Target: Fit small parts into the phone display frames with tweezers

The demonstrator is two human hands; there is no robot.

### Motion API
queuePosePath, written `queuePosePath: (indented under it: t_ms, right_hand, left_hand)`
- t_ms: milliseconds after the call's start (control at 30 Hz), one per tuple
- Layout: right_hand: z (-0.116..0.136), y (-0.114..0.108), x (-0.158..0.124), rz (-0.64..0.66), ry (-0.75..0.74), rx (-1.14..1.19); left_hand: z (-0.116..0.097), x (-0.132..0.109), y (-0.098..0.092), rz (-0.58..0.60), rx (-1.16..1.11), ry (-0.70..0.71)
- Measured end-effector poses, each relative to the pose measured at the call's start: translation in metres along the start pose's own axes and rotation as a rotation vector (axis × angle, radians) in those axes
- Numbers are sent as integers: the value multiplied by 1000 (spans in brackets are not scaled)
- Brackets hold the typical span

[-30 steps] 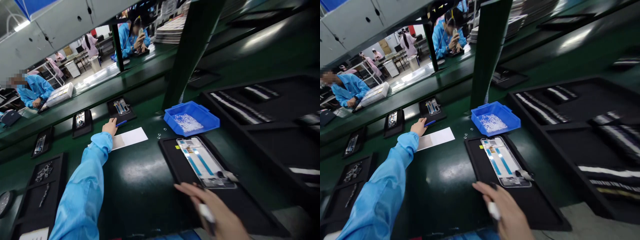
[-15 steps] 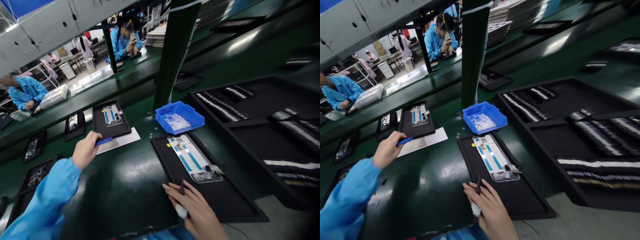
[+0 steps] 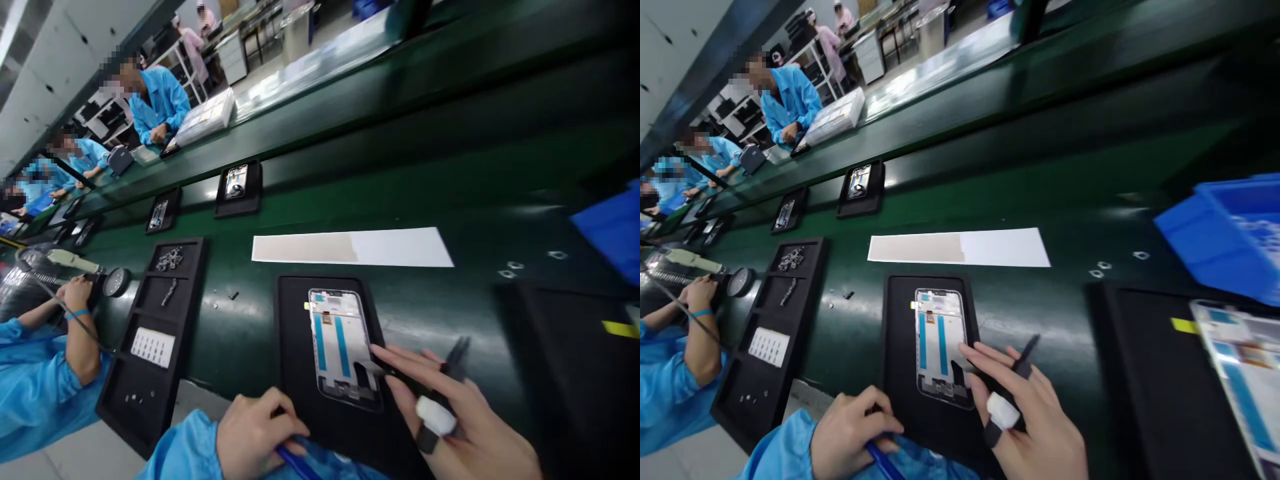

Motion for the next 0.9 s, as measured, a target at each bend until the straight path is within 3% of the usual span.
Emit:
queuePosePath:
  t_ms: [67,200,267,367,633,767,900]
  right_hand:
    - [6,6,9,43,-111,1]
    - [11,12,16,8,-157,-21]
    - [14,14,19,-12,-160,-23]
    - [23,16,26,-7,-201,-17]
    - [47,30,50,43,-321,23]
    - [55,43,61,102,-327,67]
    - [64,57,70,194,-284,148]
  left_hand:
    - [20,4,-7,-122,-71,-96]
    - [71,11,-40,-574,73,-374]
    - [94,13,-48,-668,177,-491]
    - [114,21,-45,-661,211,-555]
    - [122,60,-32,-557,155,-634]
    - [122,65,-39,-557,-64,-632]
    - [107,63,-43,-481,-482,-688]
Point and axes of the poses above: each hand's wrist, its own x-axis towards the middle knuckle, its own y-axis out of the palm, z = x × y, the point moved 1 cm from there along x, towards the middle knuckle, and after that the axes turned 11 degrees about -x, right-handed, at the moved point
